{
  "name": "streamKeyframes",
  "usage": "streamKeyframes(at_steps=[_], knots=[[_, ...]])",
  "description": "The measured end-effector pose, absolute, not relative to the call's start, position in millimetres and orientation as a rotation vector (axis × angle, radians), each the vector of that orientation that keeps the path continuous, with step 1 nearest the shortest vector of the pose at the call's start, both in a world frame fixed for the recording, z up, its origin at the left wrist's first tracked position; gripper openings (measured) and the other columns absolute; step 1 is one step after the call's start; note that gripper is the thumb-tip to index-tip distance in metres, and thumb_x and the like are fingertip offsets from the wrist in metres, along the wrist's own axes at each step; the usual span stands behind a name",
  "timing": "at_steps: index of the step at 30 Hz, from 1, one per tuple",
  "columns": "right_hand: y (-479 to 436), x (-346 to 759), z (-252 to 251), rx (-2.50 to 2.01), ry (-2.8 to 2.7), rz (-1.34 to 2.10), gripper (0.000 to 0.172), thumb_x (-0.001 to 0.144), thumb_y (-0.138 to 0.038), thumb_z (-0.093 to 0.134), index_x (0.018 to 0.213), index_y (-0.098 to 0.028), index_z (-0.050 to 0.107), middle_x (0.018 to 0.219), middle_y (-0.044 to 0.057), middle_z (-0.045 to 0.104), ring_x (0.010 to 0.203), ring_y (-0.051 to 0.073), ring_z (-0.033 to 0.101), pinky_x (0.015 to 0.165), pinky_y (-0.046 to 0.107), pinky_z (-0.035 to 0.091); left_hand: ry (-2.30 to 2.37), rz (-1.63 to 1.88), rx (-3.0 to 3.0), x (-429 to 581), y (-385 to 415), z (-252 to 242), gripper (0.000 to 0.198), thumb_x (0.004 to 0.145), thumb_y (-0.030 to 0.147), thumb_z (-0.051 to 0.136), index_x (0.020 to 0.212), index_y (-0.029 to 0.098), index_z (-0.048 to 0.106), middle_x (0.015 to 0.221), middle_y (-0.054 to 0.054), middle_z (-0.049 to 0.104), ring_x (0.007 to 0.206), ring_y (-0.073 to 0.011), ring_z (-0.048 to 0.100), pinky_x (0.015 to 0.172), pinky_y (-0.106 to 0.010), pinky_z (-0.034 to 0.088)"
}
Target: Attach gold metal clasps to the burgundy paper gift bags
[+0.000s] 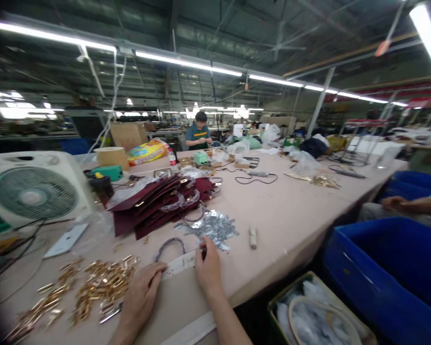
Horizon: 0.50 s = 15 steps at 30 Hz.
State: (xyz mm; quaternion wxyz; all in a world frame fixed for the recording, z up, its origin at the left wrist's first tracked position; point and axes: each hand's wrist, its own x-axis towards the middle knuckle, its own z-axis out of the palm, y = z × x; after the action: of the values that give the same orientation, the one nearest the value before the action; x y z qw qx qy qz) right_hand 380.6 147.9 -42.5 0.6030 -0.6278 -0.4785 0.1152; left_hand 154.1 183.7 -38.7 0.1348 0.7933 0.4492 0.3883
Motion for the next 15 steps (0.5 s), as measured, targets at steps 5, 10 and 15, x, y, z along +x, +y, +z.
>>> streamKeyframes(at_steps=[5,10,15], knots=[[149.3,381.7,-38.6,-1.443,-1.048,0.159,0.043,0.084,-0.017,0.058,0.126,-0.024,0.067,0.109,0.007,0.073,0.100,0.025,0.069,0.092,0.040,0.056,1.238,1.165,2.389,150.4,201.4,-55.5,0.029,0.091,0.039,0.052,0.100,0.029,0.078,0.109,-0.003,0.080,0.107,-0.0299,0.073,0.098,-0.050,0.058],[143.6,384.0,-31.2,-1.436,-0.971,0.102,0.038,0.086,-0.019,0.058,0.122,-0.025,0.070,0.115,0.008,0.070,0.109,0.028,0.066,0.099,0.043,0.053,1.238,1.172,2.434,147.2,202.4,-55.9,0.030,0.091,0.039,0.052,0.100,0.029,0.079,0.109,-0.003,0.080,0.106,-0.0300,0.074,0.096,-0.051,0.060],[138.3,392.4,-31.6,-1.425,-0.850,0.054,0.030,0.098,-0.032,0.052,0.122,-0.024,0.067,0.124,0.011,0.066,0.117,0.028,0.062,0.103,0.043,0.050,1.257,1.173,2.386,148.9,197.4,-52.8,0.029,0.091,0.036,0.052,0.097,0.029,0.079,0.110,-0.004,0.080,0.107,-0.0296,0.073,0.097,-0.052,0.059]])
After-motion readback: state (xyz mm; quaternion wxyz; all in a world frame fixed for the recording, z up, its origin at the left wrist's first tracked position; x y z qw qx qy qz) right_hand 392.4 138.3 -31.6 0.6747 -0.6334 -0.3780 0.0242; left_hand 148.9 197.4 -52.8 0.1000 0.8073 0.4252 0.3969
